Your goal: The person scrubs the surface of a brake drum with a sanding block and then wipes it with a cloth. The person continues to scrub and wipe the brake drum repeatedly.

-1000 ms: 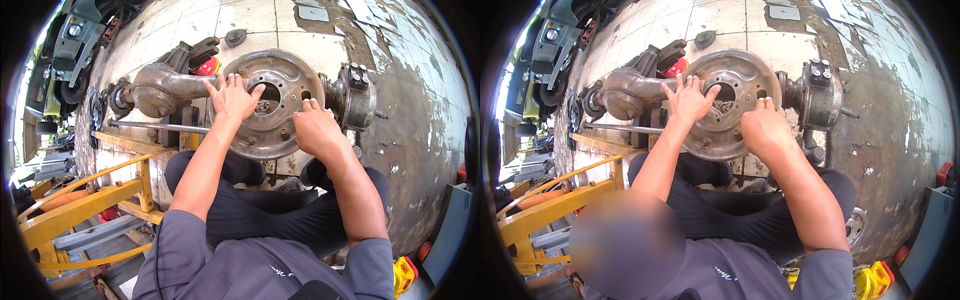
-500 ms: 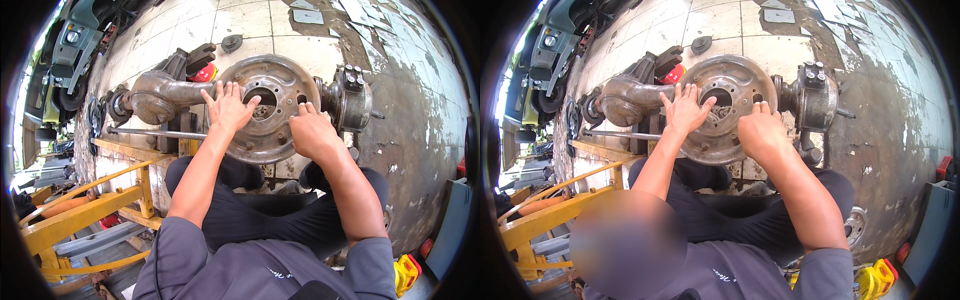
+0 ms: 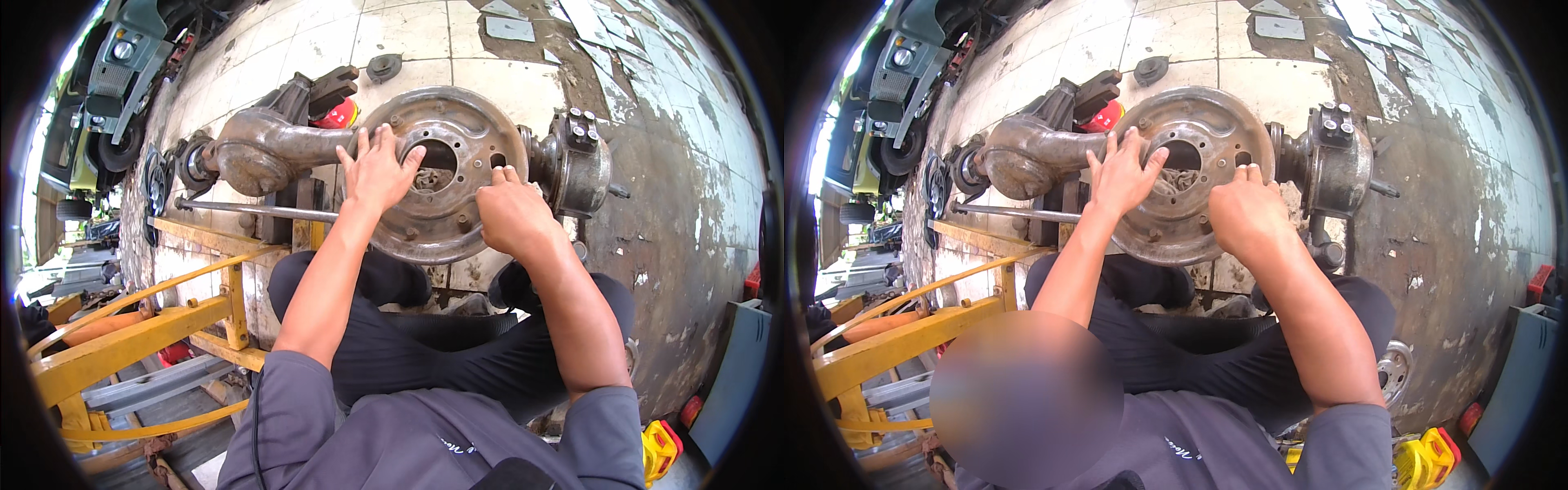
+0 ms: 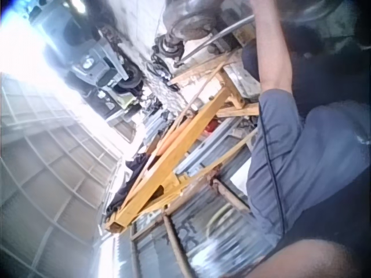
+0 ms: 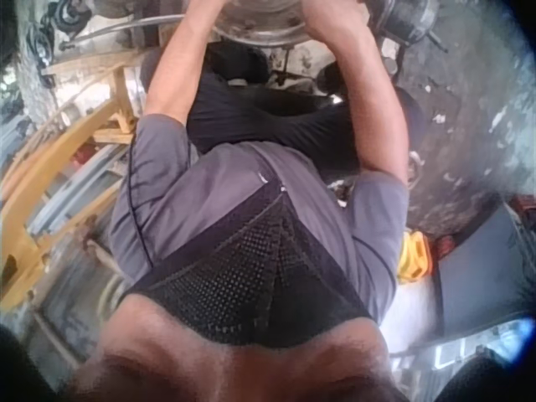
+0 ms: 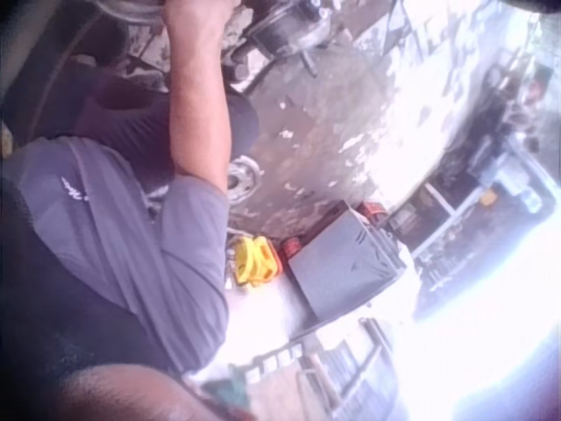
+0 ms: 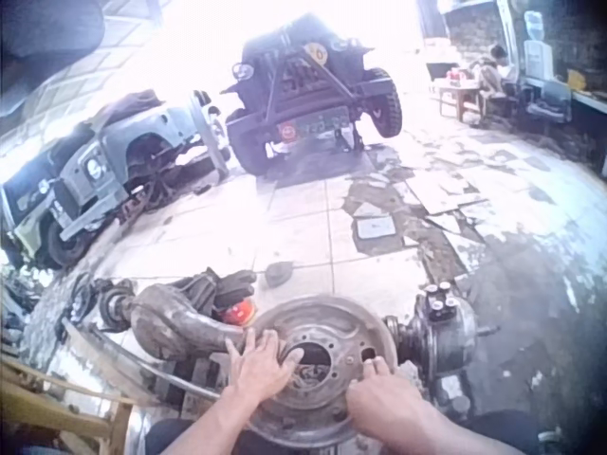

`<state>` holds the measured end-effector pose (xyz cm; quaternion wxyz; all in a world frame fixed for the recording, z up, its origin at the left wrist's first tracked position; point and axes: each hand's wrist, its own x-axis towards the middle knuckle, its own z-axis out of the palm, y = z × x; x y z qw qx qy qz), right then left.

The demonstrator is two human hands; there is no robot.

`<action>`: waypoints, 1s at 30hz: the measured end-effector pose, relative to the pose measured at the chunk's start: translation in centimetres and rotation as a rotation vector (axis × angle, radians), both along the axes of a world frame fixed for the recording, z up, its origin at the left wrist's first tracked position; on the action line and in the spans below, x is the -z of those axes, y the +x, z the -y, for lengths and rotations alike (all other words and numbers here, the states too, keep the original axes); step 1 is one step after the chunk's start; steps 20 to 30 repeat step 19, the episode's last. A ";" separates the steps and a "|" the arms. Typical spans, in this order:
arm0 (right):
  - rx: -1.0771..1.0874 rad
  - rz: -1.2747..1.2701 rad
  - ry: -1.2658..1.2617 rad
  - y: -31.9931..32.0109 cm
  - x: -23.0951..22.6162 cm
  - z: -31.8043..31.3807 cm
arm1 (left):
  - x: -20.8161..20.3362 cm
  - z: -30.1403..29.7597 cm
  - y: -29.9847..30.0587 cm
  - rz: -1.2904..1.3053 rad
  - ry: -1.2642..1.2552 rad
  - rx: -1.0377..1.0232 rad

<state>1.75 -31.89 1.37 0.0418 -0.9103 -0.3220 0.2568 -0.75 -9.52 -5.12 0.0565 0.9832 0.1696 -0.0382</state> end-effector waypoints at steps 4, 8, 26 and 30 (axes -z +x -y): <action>-0.008 -0.017 0.022 0.0 0.1 0.1 | 2.3 0.0 -2.2 0.137 -0.047 0.017; 0.005 -0.008 0.045 -0.1 0.5 0.2 | 2.7 -0.3 -1.7 0.082 -0.015 0.063; -0.012 0.023 0.025 -0.3 0.6 0.2 | 2.4 0.9 0.3 0.003 -0.024 -0.021; -0.012 0.023 0.025 -0.3 0.6 0.2 | 2.4 0.9 0.3 0.003 -0.024 -0.021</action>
